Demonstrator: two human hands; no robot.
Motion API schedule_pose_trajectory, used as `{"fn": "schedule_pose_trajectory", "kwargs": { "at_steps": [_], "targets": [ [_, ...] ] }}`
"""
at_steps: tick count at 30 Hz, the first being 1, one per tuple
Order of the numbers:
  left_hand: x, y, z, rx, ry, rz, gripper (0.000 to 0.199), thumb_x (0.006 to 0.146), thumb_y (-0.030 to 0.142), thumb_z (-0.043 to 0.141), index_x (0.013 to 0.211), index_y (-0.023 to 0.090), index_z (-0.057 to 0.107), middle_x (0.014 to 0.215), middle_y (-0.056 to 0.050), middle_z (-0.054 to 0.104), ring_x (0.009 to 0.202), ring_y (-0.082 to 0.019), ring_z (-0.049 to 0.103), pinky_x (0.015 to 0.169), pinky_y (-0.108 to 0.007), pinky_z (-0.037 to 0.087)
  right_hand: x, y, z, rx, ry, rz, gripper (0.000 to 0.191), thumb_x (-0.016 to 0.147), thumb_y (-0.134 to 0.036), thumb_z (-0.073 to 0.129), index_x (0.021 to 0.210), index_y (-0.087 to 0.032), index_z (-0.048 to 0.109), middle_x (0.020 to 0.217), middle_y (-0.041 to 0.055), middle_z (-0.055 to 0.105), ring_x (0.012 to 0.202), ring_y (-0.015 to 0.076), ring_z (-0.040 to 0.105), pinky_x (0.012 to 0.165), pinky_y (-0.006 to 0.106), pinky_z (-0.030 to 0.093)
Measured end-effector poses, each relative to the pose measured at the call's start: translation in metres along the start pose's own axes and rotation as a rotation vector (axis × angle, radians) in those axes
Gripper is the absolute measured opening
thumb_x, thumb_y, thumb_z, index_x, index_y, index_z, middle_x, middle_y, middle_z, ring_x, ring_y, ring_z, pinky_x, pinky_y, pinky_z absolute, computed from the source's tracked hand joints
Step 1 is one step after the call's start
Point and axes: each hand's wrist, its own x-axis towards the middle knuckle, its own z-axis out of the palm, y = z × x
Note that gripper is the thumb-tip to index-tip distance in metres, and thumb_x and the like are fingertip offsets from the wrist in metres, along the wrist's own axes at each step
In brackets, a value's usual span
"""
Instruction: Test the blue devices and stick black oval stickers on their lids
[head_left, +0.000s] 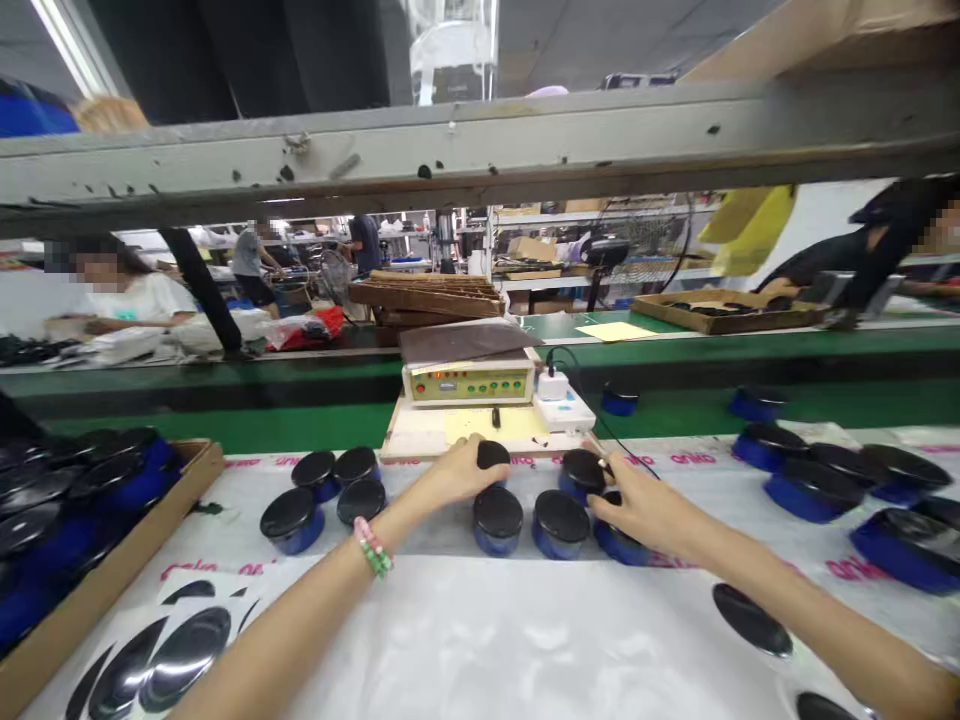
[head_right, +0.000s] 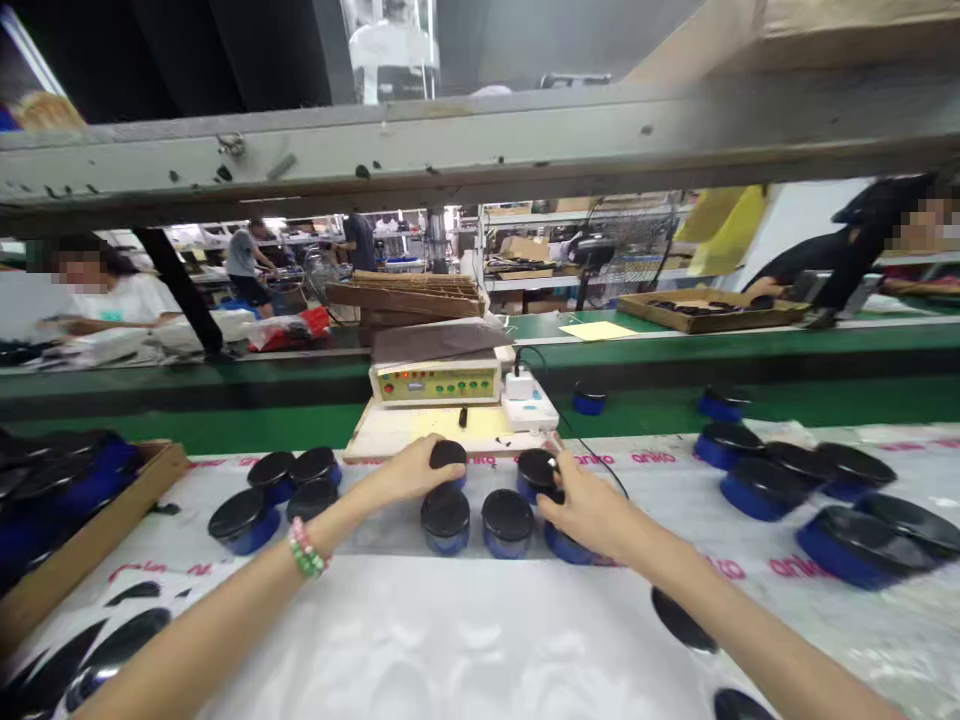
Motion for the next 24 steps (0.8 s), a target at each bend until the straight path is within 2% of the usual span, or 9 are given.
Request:
{"fn": "schedule_pose_trajectory", "kwargs": {
  "at_steps": [4,8,10,12,14,16,18,21,24],
  "targets": [
    [0.014,0.026,0.006,0.007,0.011,0.050,0.044,0.084,0.044,0.047,0.116,0.015,0.052,0.112,-0.012,0.060,0.100,-0.024,0.059,0.086,-0.031,0.043,0.006,-0.005,0.005,0.011,0.055,-0.007,0.048,0.076,-0.028,0.048,0.121,-0.013,0.043,0.092,0.0077,0.065,0.081,0.0230,0.062,0.066,0.028,0.041],
    [0.018,0.033,0.008,0.009,-0.075,0.027,0.051,0.084,0.056,0.046,0.114,0.016,0.055,0.111,-0.013,0.061,0.099,-0.027,0.059,0.088,-0.036,0.043,0.008,-0.012,0.007,0.016,0.073,-0.056,0.027,0.076,-0.027,0.051,0.101,-0.018,0.049,0.092,0.0058,0.063,0.079,0.0200,0.061,0.065,0.026,0.041],
    [0.017,0.030,0.007,0.004,-0.111,0.001,0.048,0.088,0.055,0.041,0.109,0.015,0.057,0.103,-0.013,0.064,0.094,-0.025,0.061,0.086,-0.038,0.044,0.012,-0.010,-0.002,0.011,0.066,-0.046,0.023,0.076,-0.034,0.056,0.092,-0.019,0.050,0.090,0.0049,0.064,0.078,0.0196,0.062,0.064,0.025,0.042],
    [0.015,0.025,0.005,-0.001,-0.120,-0.018,0.041,0.091,0.049,0.041,0.107,0.015,0.058,0.102,-0.010,0.063,0.092,-0.022,0.061,0.084,-0.039,0.047,0.020,0.000,-0.021,-0.007,0.096,0.020,0.024,0.079,-0.042,0.056,0.087,-0.020,0.051,0.083,0.0044,0.064,0.073,0.0199,0.062,0.062,0.026,0.042],
    [0.013,0.020,0.004,-0.012,-0.121,-0.026,0.033,0.092,0.041,0.047,0.107,0.014,0.057,0.105,-0.008,0.061,0.092,-0.019,0.060,0.083,-0.040,0.049,0.036,0.019,-0.045,-0.042,0.186,0.135,0.026,0.085,-0.043,0.050,0.089,-0.018,0.052,0.080,0.0057,0.063,0.074,0.0208,0.062,0.065,0.029,0.043],
    [0.014,0.018,0.006,-0.027,-0.115,-0.021,0.030,0.090,0.036,0.053,0.110,0.014,0.056,0.109,-0.007,0.059,0.094,-0.019,0.060,0.082,-0.040,0.050,0.056,0.042,-0.066,-0.073,0.278,0.254,0.025,0.090,-0.039,0.048,0.097,-0.015,0.054,0.090,0.0073,0.062,0.080,0.0205,0.061,0.071,0.034,0.045],
    [0.016,0.019,0.011,-0.045,-0.094,-0.009,0.030,0.089,0.034,0.054,0.111,0.015,0.055,0.111,-0.007,0.058,0.096,-0.020,0.059,0.082,-0.040,0.050,0.079,0.064,-0.077,-0.068,0.301,0.335,0.027,0.090,-0.035,0.053,0.106,-0.014,0.054,0.101,0.0071,0.060,0.086,0.0187,0.059,0.075,0.037,0.048],
    [0.019,0.026,0.024,-0.092,-0.048,0.009,0.027,0.091,0.036,0.050,0.106,0.014,0.056,0.107,-0.007,0.059,0.094,-0.019,0.059,0.082,-0.039,0.049,0.109,0.083,-0.070,0.014,0.236,0.394,0.029,0.090,-0.033,0.056,0.111,-0.015,0.055,0.105,0.0059,0.059,0.084,0.0165,0.060,0.072,0.035,0.052],
    [0.021,0.032,0.035,-0.163,-0.014,0.043,0.028,0.095,0.034,0.036,0.096,0.016,0.057,0.096,-0.007,0.061,0.091,-0.019,0.058,0.085,-0.036,0.045,0.127,0.085,-0.055,0.129,0.195,0.407,0.027,0.090,-0.033,0.055,0.110,-0.014,0.056,0.100,0.0050,0.061,0.078,0.0145,0.061,0.066,0.031,0.053]
  ]
}}
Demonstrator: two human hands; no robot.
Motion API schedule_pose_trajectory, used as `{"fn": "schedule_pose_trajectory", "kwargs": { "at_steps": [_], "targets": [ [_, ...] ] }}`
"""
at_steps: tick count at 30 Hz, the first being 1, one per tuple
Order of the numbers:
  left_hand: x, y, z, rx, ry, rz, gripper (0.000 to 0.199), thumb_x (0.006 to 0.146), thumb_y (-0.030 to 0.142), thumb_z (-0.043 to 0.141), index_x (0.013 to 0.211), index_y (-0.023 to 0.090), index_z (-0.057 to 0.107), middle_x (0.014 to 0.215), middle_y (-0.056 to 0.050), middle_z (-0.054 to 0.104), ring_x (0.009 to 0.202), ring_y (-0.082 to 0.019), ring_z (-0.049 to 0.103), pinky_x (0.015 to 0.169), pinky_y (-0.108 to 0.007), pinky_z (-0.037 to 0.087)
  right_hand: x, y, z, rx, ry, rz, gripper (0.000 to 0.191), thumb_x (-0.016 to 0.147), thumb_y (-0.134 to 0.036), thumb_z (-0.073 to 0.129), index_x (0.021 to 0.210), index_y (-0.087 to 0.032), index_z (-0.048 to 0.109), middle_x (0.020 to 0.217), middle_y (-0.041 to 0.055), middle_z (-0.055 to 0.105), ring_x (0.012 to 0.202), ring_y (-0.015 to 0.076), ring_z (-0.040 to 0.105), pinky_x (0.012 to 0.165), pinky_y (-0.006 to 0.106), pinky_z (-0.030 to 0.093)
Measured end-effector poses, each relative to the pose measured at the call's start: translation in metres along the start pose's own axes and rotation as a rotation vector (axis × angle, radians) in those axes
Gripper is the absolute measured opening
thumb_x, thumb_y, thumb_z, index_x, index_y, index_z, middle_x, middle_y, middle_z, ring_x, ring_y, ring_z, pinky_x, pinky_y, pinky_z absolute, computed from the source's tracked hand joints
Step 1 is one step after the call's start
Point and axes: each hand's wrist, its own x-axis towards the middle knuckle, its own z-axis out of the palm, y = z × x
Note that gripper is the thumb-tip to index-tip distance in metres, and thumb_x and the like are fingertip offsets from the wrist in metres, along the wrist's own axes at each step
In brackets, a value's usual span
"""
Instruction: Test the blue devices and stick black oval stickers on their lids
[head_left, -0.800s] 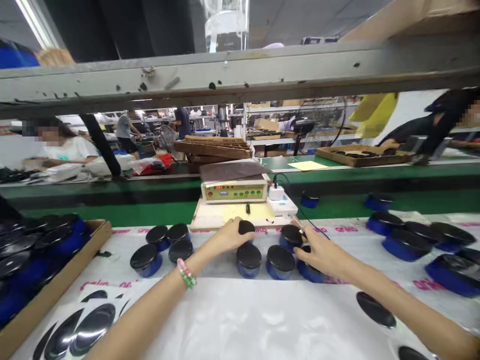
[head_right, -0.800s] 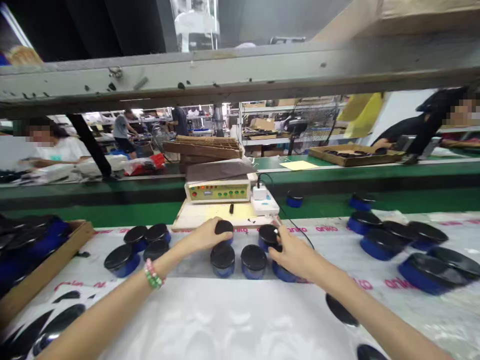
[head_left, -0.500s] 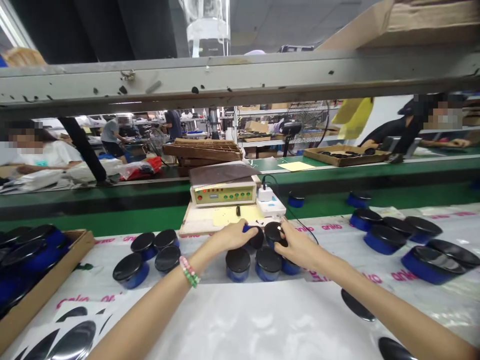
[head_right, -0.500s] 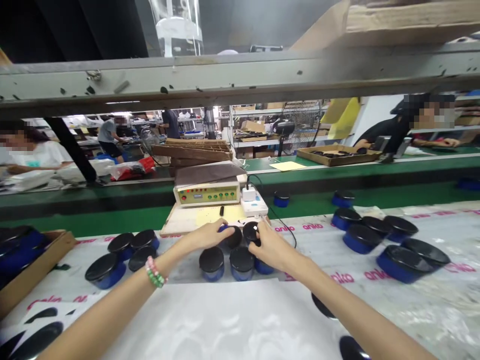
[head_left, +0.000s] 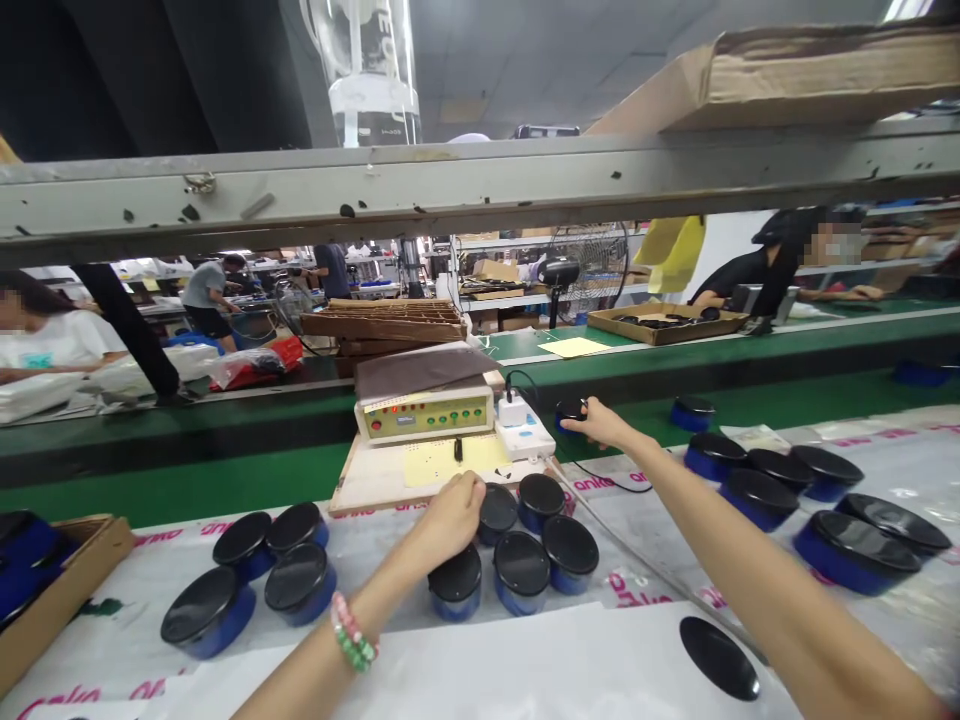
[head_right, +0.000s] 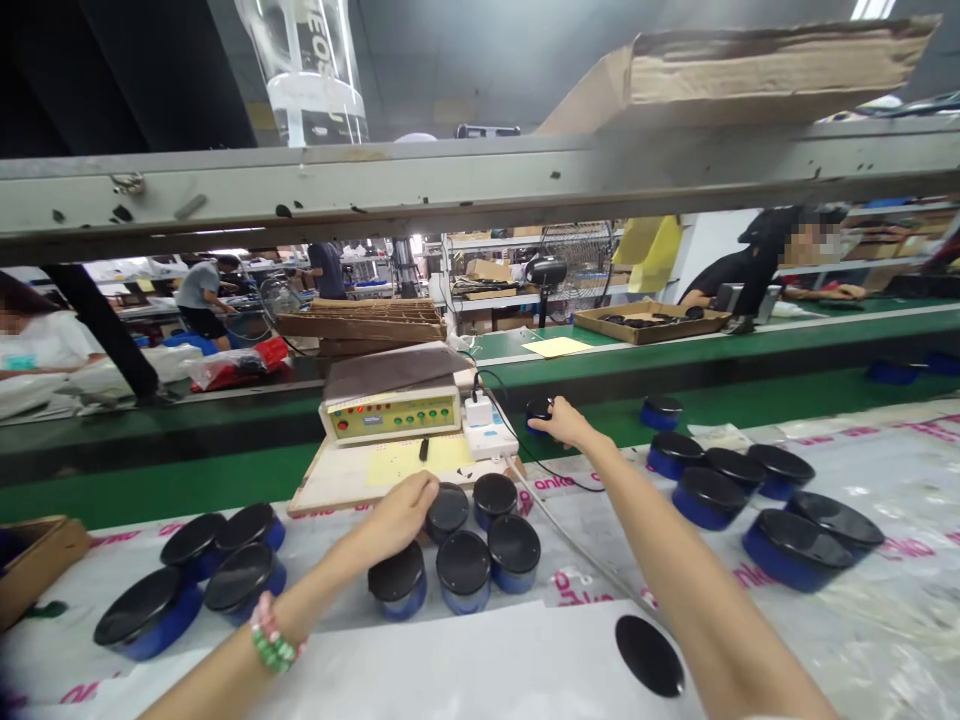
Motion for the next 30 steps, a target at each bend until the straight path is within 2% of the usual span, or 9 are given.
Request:
{"fn": "schedule_pose_trajectory", "kwargs": {
  "at_steps": [4,9,10,12,15,18,21,25,30],
  "targets": [
    [0.003,0.006,-0.002,-0.132,0.029,0.046,0.023,0.090,0.032,0.041,0.094,0.019,0.059,0.090,-0.007,0.063,0.094,-0.024,0.057,0.091,-0.040,0.041,-0.004,-0.012,-0.004,0.174,0.049,-0.052,0.022,0.090,-0.034,0.055,0.098,-0.013,0.056,0.081,-0.0002,0.058,0.060,0.0089,0.054,0.053,0.023,0.047],
    [-0.007,0.049,-0.027,-0.493,0.139,0.099,0.047,0.094,0.050,0.023,0.122,0.021,0.047,0.132,-0.011,0.048,0.117,-0.023,0.049,0.094,-0.037,0.045,-0.065,-0.043,-0.038,0.459,0.015,-0.309,0.038,0.081,-0.058,0.050,0.079,-0.023,0.036,0.048,-0.0117,0.031,0.034,0.0071,0.025,0.035,0.022,0.025],
    [-0.013,0.062,-0.033,-0.653,0.081,0.095,0.054,0.094,0.054,0.016,0.127,0.022,0.043,0.135,-0.011,0.046,0.114,-0.022,0.053,0.088,-0.036,0.049,-0.085,-0.052,-0.043,0.499,-0.028,-0.377,0.043,0.078,-0.064,0.051,0.078,-0.024,0.033,0.049,-0.0111,0.033,0.034,0.0077,0.026,0.035,0.023,0.026],
    [-0.027,0.086,-0.044,-1.102,-0.224,0.044,0.061,0.091,0.061,0.016,0.129,0.022,0.045,0.130,-0.014,0.051,0.101,-0.024,0.062,0.080,-0.038,0.054,-0.130,-0.070,-0.051,0.548,-0.111,-0.518,0.052,0.066,-0.067,0.061,0.076,-0.024,0.031,0.061,-0.0065,0.047,0.041,0.0083,0.036,0.040,0.024,0.033],
    [-0.053,0.102,-0.060,-1.397,-0.521,-0.047,0.058,0.093,0.055,0.025,0.119,0.013,0.055,0.105,-0.015,0.065,0.084,-0.023,0.068,0.075,-0.033,0.055,-0.188,-0.092,-0.062,0.439,-0.153,-0.745,0.034,0.085,-0.055,0.048,0.080,-0.023,0.039,0.074,-0.0017,0.053,0.058,0.0121,0.048,0.052,0.024,0.039],
    [-0.078,0.096,-0.070,-1.417,-0.331,-0.098,0.045,0.093,0.047,0.040,0.112,0.012,0.060,0.097,-0.012,0.068,0.082,-0.021,0.068,0.077,-0.033,0.056,-0.224,-0.101,-0.067,0.338,-0.045,-0.810,0.033,0.097,-0.043,0.027,0.076,-0.022,0.041,0.070,-0.0016,0.051,0.060,0.0129,0.046,0.054,0.024,0.038],
    [-0.097,0.083,-0.073,-1.362,-0.146,-0.057,0.034,0.089,0.042,0.052,0.114,0.019,0.059,0.109,-0.008,0.067,0.091,-0.020,0.066,0.079,-0.034,0.056,-0.240,-0.103,-0.060,0.230,-0.075,-0.945,0.026,0.098,-0.035,0.032,0.084,-0.022,0.050,0.076,-0.0001,0.058,0.063,0.0129,0.052,0.056,0.024,0.040],
    [-0.113,0.075,-0.075,-1.233,-0.104,0.039,0.042,0.085,0.046,0.057,0.120,0.023,0.057,0.126,-0.005,0.058,0.113,-0.023,0.056,0.088,-0.030,0.051,-0.246,-0.106,-0.044,0.152,0.060,-1.117,0.034,0.099,-0.031,0.030,0.073,-0.021,0.050,0.063,-0.0004,0.057,0.051,0.0116,0.049,0.048,0.024,0.036],
    [-0.122,0.069,-0.072,-1.120,-0.049,0.118,0.047,0.084,0.052,0.055,0.121,0.023,0.053,0.126,-0.006,0.057,0.119,-0.026,0.051,0.093,-0.035,0.047,-0.249,-0.108,-0.040,0.087,0.175,-1.152,0.034,0.099,-0.032,0.030,0.069,-0.021,0.045,0.056,-0.0023,0.051,0.044,0.0107,0.043,0.043,0.024,0.032]
  ]
}}
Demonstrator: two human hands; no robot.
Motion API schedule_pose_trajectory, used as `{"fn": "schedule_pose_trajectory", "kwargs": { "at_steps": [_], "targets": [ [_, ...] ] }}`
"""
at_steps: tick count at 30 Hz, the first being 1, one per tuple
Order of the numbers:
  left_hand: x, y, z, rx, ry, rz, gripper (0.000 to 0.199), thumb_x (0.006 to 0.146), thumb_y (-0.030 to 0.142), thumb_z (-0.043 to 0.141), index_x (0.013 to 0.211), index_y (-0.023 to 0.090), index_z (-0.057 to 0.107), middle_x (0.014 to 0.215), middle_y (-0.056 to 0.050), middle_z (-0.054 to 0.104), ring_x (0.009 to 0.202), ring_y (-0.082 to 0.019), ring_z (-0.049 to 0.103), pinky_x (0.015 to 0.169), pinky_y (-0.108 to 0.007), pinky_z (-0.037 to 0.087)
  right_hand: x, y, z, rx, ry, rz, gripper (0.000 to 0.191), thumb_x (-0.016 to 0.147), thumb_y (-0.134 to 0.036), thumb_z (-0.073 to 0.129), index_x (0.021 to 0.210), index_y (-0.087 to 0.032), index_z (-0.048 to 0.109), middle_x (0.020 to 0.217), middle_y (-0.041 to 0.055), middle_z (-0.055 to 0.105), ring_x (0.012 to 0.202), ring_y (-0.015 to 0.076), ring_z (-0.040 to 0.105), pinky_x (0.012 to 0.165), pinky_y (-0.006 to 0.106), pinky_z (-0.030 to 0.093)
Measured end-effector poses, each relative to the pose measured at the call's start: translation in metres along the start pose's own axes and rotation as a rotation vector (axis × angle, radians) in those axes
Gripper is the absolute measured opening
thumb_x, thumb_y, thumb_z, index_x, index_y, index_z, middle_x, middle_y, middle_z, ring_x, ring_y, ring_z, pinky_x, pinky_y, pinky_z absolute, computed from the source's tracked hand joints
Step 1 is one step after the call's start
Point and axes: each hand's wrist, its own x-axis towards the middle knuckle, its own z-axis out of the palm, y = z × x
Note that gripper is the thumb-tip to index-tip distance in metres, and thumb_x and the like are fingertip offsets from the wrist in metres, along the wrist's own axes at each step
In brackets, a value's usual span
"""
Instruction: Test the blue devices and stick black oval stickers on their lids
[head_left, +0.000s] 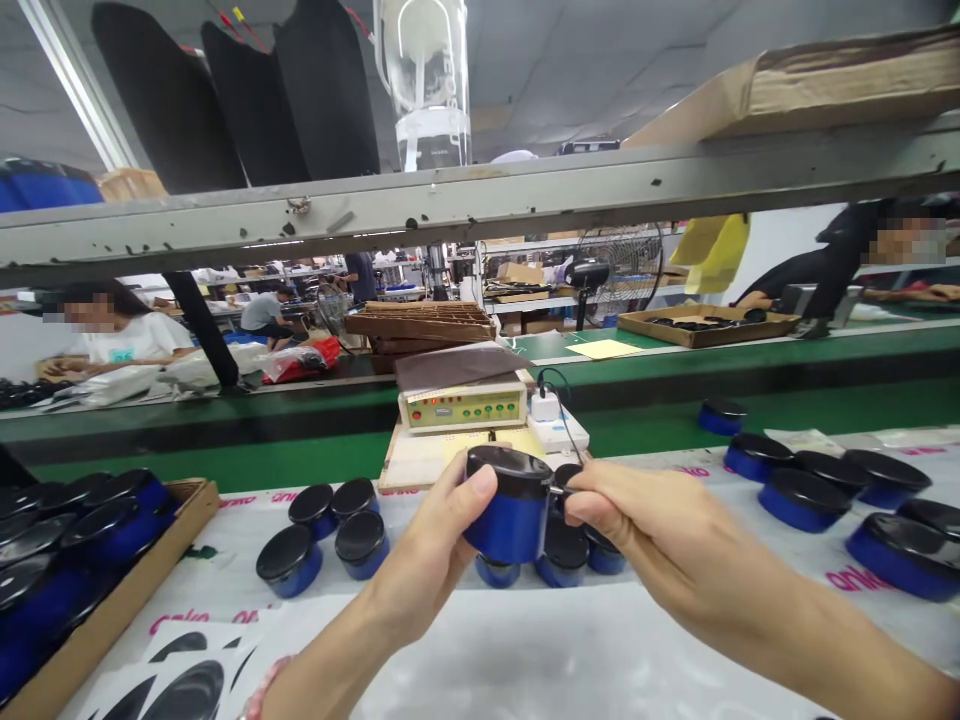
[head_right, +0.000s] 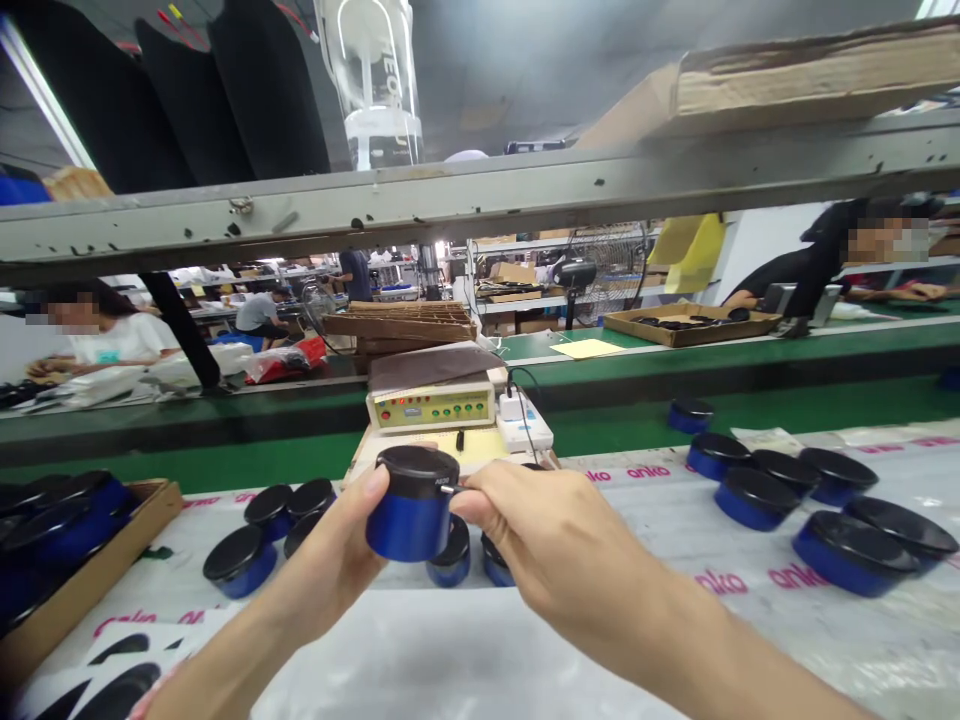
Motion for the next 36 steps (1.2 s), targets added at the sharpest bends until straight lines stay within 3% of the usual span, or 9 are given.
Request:
{"fn": "schedule_pose_trajectory", "kwargs": {
  "at_steps": [3,7,11,15,17,20,23,29,36],
  "targets": [
    [-0.003,-0.006,0.001,0.115,0.030,0.109,0.042,0.087,0.052,0.050,0.118,0.023,0.051,0.123,-0.005,0.057,0.116,-0.024,0.052,0.098,-0.035,0.043,-0.003,-0.005,0.001,-0.092,-0.009,-0.033,0.033,0.099,-0.029,0.030,0.069,-0.022,0.043,0.056,-0.0026,0.050,0.043,0.0109,0.044,0.043,0.025,0.030],
    [-0.008,-0.011,0.003,0.443,0.102,0.282,0.045,0.086,0.051,0.052,0.122,0.024,0.043,0.120,-0.005,0.056,0.112,-0.022,0.052,0.094,-0.032,0.045,-0.009,-0.012,0.006,-0.262,0.112,-0.080,0.029,0.098,-0.025,0.035,0.071,-0.021,0.043,0.055,-0.0020,0.051,0.043,0.0122,0.047,0.043,0.027,0.027],
    [-0.012,-0.009,0.003,0.821,0.110,0.400,0.059,0.085,0.052,0.054,0.132,0.026,0.029,0.124,-0.008,0.051,0.113,-0.023,0.052,0.092,-0.033,0.047,-0.016,-0.007,0.013,-0.069,-0.002,0.013,0.022,0.097,-0.023,0.035,0.077,-0.022,0.042,0.059,-0.0034,0.052,0.044,0.0113,0.047,0.042,0.025,0.030],
    [-0.015,-0.006,0.008,1.352,0.101,0.799,0.062,0.083,0.040,0.061,0.135,0.017,0.035,0.125,-0.014,0.045,0.118,-0.026,0.045,0.100,-0.039,0.041,-0.027,0.008,0.024,0.197,-0.136,0.157,0.017,0.096,-0.017,0.033,0.082,-0.024,0.041,0.069,-0.0030,0.056,0.055,0.0111,0.053,0.049,0.021,0.040],
    [-0.017,-0.006,0.013,1.531,0.087,1.044,0.054,0.082,0.026,0.065,0.129,0.010,0.045,0.118,-0.013,0.046,0.116,-0.025,0.044,0.103,-0.038,0.039,-0.033,0.012,0.030,0.236,-0.077,0.123,0.016,0.094,-0.015,0.032,0.084,-0.024,0.040,0.070,-0.0025,0.057,0.057,0.0125,0.056,0.052,0.022,0.043],
    [-0.024,-0.010,0.019,1.575,0.038,1.276,0.040,0.077,0.012,0.067,0.116,0.019,0.058,0.102,-0.003,0.048,0.111,-0.021,0.046,0.106,-0.040,0.039,-0.037,0.010,0.032,0.241,0.041,0.007,0.016,0.092,-0.013,0.032,0.090,-0.026,0.042,0.072,-0.0021,0.059,0.056,0.0143,0.057,0.050,0.024,0.044],
    [-0.031,-0.015,0.021,1.581,0.002,1.315,0.032,0.076,0.012,0.069,0.102,0.028,0.064,0.088,0.002,0.047,0.108,-0.017,0.048,0.109,-0.044,0.039,-0.036,0.003,0.029,0.264,0.073,-0.050,0.019,0.089,-0.012,0.034,0.094,-0.028,0.042,0.073,-0.0024,0.061,0.054,0.0152,0.058,0.048,0.024,0.045],
    [-0.033,-0.021,0.023,1.497,0.070,1.294,0.013,0.078,0.019,0.068,0.088,0.025,0.063,0.088,0.002,0.048,0.106,-0.014,0.051,0.106,-0.041,0.044,-0.036,0.001,0.032,0.271,0.113,-0.068,0.016,0.087,-0.012,0.036,0.086,-0.027,0.039,0.065,-0.0031,0.056,0.047,0.0162,0.054,0.042,0.026,0.041],
    [-0.030,-0.010,0.026,1.477,0.075,1.311,0.027,0.071,-0.001,0.063,0.082,0.023,0.062,0.090,0.002,0.051,0.102,-0.014,0.051,0.104,-0.041,0.044,-0.043,0.001,0.038,0.261,0.110,-0.057,0.016,0.086,-0.011,0.036,0.088,-0.027,0.041,0.066,-0.0024,0.059,0.047,0.0155,0.053,0.043,0.025,0.041]
  ]
}}
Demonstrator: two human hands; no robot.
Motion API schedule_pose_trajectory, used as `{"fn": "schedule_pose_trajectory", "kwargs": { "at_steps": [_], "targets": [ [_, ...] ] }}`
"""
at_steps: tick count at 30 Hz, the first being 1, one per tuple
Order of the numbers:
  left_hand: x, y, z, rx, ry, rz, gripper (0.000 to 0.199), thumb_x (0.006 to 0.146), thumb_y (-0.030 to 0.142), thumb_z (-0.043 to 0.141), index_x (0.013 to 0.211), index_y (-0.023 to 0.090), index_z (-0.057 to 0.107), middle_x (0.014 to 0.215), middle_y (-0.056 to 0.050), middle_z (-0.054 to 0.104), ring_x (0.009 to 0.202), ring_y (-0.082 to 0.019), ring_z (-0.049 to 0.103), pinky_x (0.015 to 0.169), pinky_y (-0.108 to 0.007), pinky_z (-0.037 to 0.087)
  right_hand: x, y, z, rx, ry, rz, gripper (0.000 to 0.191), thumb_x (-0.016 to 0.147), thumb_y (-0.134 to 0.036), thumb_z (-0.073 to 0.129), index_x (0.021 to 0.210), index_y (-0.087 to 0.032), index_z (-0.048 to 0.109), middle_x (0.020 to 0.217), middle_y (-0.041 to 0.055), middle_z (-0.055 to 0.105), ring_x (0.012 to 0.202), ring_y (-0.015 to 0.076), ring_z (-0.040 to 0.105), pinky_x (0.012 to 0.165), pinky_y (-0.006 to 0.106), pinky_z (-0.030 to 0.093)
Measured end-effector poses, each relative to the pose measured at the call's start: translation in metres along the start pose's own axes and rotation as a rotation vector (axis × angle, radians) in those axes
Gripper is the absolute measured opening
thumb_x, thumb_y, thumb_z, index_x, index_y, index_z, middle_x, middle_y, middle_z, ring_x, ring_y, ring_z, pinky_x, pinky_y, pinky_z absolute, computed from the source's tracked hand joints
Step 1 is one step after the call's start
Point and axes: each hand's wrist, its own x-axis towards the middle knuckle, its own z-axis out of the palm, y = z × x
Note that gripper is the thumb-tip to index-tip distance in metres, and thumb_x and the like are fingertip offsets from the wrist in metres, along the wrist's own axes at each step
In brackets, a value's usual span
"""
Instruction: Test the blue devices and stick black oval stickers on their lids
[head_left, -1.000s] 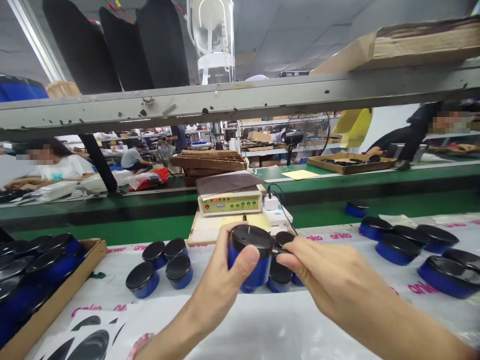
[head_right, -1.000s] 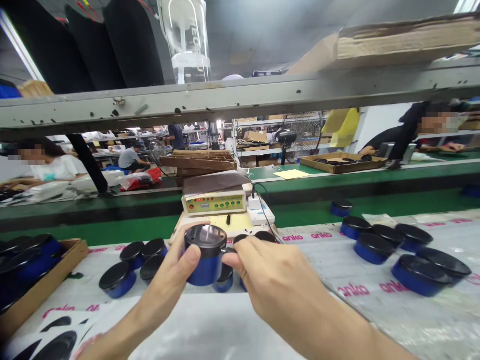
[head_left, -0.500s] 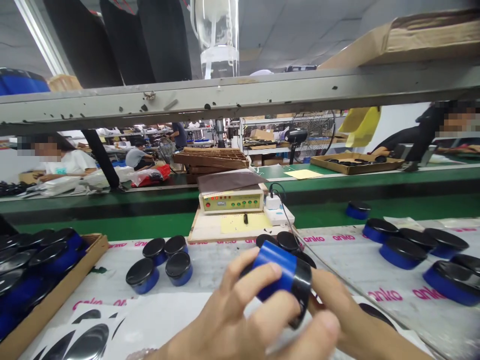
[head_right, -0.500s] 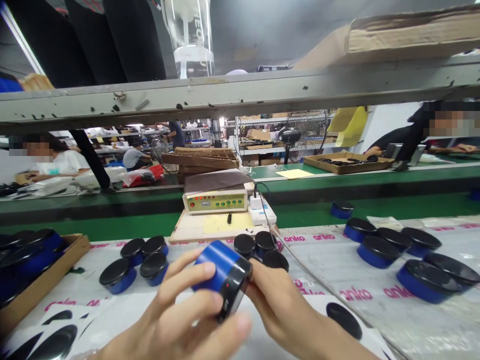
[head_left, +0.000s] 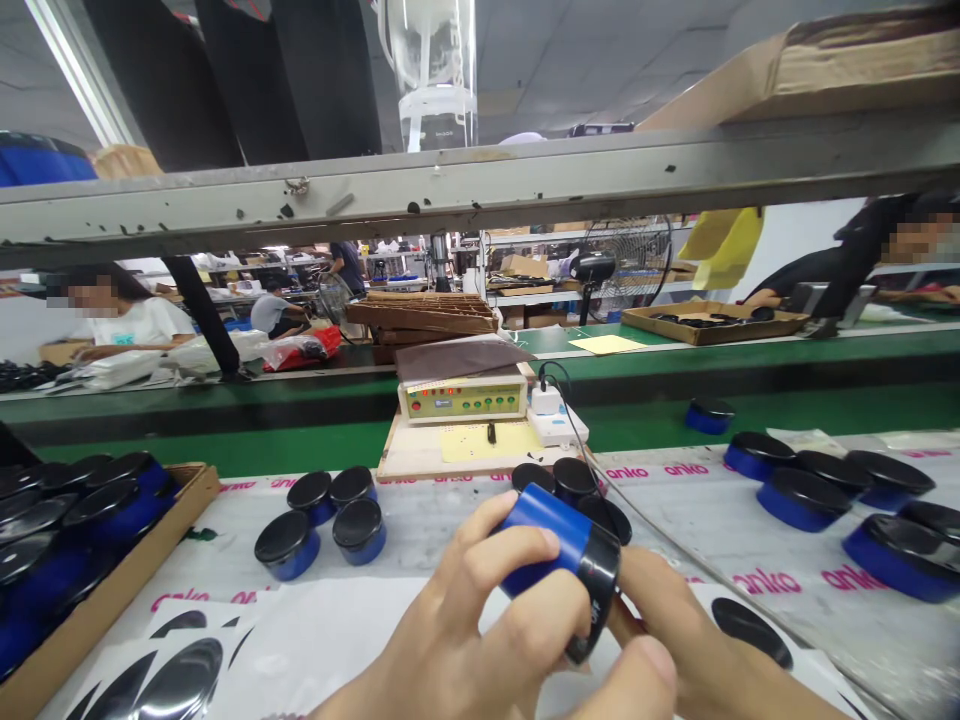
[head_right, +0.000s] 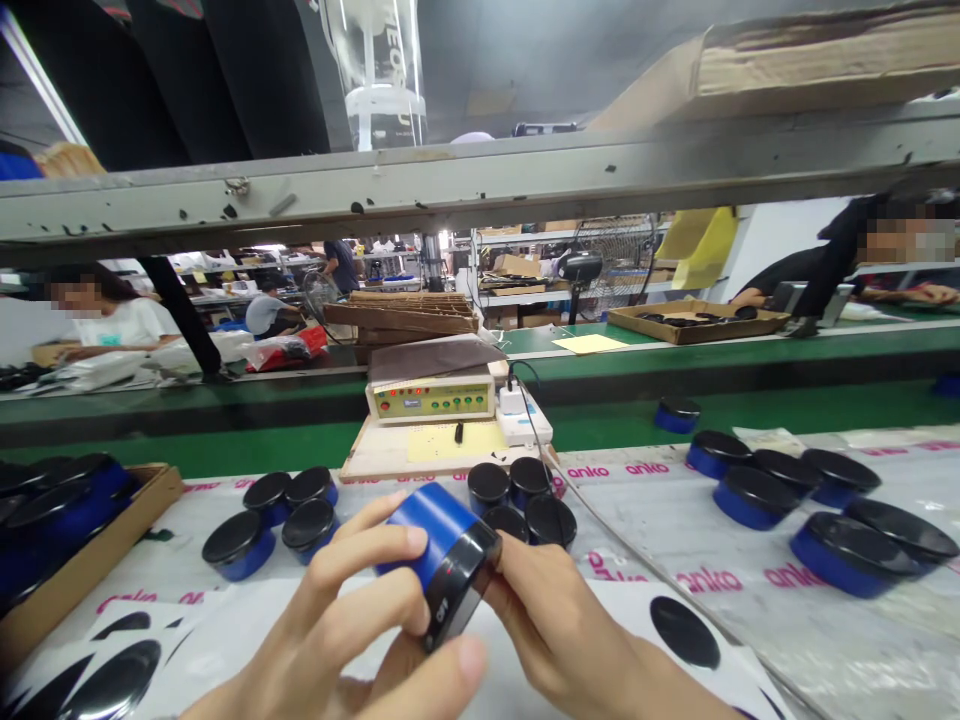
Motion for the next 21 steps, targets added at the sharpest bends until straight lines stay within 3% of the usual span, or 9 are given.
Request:
{"fn": "schedule_pose_trajectory", "kwargs": {
  "at_steps": [2,5,9,12,15,17,19,21],
  "targets": [
    [0.002,0.000,0.000,0.028,-0.016,-0.014,0.020,0.073,0.005,0.066,0.084,0.022,0.062,0.084,0.000,0.051,0.098,-0.016,0.052,0.101,-0.041,0.045,-0.003,0.001,0.001,-0.006,-0.017,0.018,0.017,0.087,-0.011,0.036,0.089,-0.026,0.041,0.066,-0.0022,0.059,0.048,0.0155,0.054,0.044,0.025,0.041],
    [0.002,-0.001,0.004,0.018,0.051,-0.033,0.010,0.078,0.014,0.063,0.085,0.020,0.061,0.077,-0.001,0.050,0.090,-0.016,0.053,0.098,-0.040,0.046,-0.005,0.003,0.001,-0.037,-0.031,0.036,0.017,0.089,-0.010,0.035,0.088,-0.026,0.041,0.065,-0.0028,0.058,0.050,0.0148,0.055,0.046,0.024,0.042],
    [-0.001,-0.002,0.004,-0.024,0.026,-0.034,0.013,0.084,0.010,0.052,0.086,0.019,0.061,0.078,-0.001,0.052,0.086,-0.016,0.051,0.097,-0.039,0.045,-0.008,0.006,0.002,-0.061,-0.042,0.040,0.017,0.091,-0.011,0.033,0.086,-0.025,0.040,0.065,-0.0027,0.058,0.051,0.0139,0.056,0.046,0.023,0.041],
    [-0.001,-0.007,-0.004,-0.041,-0.165,-0.065,0.026,0.083,0.009,0.055,0.106,0.019,0.057,0.094,-0.005,0.054,0.102,-0.019,0.050,0.097,-0.036,0.044,-0.010,0.008,0.003,-0.109,-0.063,0.019,0.017,0.095,-0.014,0.030,0.091,-0.023,0.044,0.070,-0.0008,0.062,0.055,0.0129,0.058,0.049,0.023,0.042],
    [0.001,-0.018,-0.006,-0.052,-0.455,-0.141,0.063,0.080,0.020,0.064,0.136,0.016,0.035,0.122,-0.013,0.050,0.114,-0.027,0.045,0.095,-0.041,0.044,-0.006,0.010,0.004,-0.209,-0.131,-0.027,0.022,0.098,-0.024,0.031,0.084,-0.020,0.046,0.065,-0.0007,0.059,0.052,0.0122,0.056,0.047,0.024,0.038],
    [0.002,-0.031,0.001,-0.117,-0.547,-0.227,0.073,0.078,0.024,0.067,0.139,0.015,0.027,0.127,-0.013,0.050,0.111,-0.027,0.046,0.094,-0.043,0.043,0.001,0.012,0.000,-0.367,-0.144,-0.103,0.027,0.098,-0.023,0.034,0.074,-0.020,0.046,0.057,-0.0024,0.054,0.045,0.0113,0.051,0.043,0.026,0.031],
    [-0.002,-0.051,0.014,-0.160,-0.474,-0.346,0.067,0.078,0.023,0.065,0.136,0.017,0.030,0.127,-0.012,0.051,0.111,-0.026,0.047,0.097,-0.043,0.041,0.008,0.016,-0.013,-0.575,-0.100,-0.183,0.027,0.096,-0.019,0.040,0.069,-0.021,0.047,0.052,-0.0028,0.051,0.042,0.0118,0.048,0.043,0.029,0.026],
    [-0.011,-0.074,0.029,-0.133,-0.338,-0.543,0.058,0.080,0.021,0.061,0.131,0.020,0.035,0.129,-0.011,0.048,0.117,-0.027,0.044,0.102,-0.045,0.035,0.011,0.024,-0.037,-0.725,-0.022,-0.142,0.021,0.094,-0.021,0.045,0.074,-0.021,0.050,0.051,-0.0031,0.051,0.040,0.0125,0.046,0.044,0.029,0.026]
  ]
}}
